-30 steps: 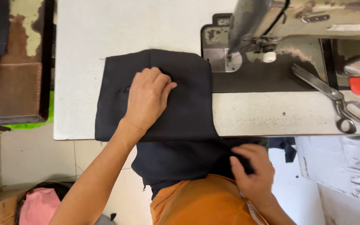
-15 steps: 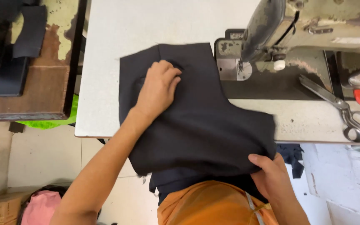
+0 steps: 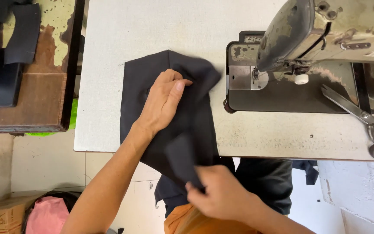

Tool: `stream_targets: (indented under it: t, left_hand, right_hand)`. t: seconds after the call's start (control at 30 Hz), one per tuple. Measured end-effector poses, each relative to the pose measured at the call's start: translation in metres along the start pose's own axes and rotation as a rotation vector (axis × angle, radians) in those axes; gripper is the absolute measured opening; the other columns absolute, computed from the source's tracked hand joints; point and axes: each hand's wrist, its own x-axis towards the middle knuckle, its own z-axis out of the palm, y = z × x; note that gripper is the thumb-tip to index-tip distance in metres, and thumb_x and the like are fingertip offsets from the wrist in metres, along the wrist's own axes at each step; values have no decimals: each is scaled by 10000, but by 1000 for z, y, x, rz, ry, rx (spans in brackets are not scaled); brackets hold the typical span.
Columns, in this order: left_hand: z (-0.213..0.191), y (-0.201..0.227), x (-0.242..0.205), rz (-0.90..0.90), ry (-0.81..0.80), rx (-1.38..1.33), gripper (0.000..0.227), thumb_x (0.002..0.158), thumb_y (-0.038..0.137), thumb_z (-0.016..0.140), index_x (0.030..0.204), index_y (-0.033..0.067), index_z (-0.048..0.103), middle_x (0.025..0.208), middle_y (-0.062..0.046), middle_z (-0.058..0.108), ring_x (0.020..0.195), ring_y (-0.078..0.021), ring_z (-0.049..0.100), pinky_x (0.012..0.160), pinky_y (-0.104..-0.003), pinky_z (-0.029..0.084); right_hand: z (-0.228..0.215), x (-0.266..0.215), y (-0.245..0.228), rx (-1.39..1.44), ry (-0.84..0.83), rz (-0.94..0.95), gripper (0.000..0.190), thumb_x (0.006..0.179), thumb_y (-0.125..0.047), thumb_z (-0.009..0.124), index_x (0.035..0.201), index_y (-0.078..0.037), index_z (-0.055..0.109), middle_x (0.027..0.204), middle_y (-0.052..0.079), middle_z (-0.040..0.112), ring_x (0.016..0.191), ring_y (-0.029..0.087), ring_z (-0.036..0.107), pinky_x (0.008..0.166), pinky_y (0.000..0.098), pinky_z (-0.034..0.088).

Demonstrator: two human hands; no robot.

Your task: Trimming excess fabric with scissors and aligning garment sections at a sewing machine for assembly.

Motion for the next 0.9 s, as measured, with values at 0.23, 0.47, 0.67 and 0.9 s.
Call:
stream_targets:
  t: [0.23, 0.47, 0.67, 0.9]
  left_hand:
    - [8, -7, 0, -137, 13, 39, 426, 974, 418, 646, 738, 79, 541, 886, 17, 448, 856, -153, 446, 775, -293, 423]
    - [48, 13, 0, 49, 161, 4, 234, 1033, 140, 543, 1037, -57, 669, 1115, -177, 654, 1065, -337, 663, 906, -402, 521]
    - [94, 9, -4, -25, 148, -84, 247, 1029, 95, 566, 986, -49, 762, 953, -162, 675, 880, -305, 684, 721, -365, 566]
    - [90, 34, 2, -8, 125, 16, 199, 978, 88, 635, 872, -35, 749, 838, -121, 572, 823, -291, 597, 721, -393, 511]
  right_hand:
    - [-22, 11, 0, -235, -160, -227, 369, 957, -366, 665, 1228, -120, 718, 993, 37, 679, 860, 230, 661, 722, 377, 538]
    - [-70, 15, 43, -629, 555, -7, 425, 962, -334, 683, 1252, -24, 696, 1125, 127, 627, 1003, 331, 608, 905, 455, 501]
    - [-70, -2, 65, -647, 665, 53, 213, 861, -247, 820, 962, -80, 731, 907, 68, 613, 823, 332, 630, 735, 423, 480]
    - [-66, 0, 50, -25, 684, 218, 375, 875, -26, 706, 1242, 41, 666, 666, 142, 708, 522, 218, 673, 445, 320, 505]
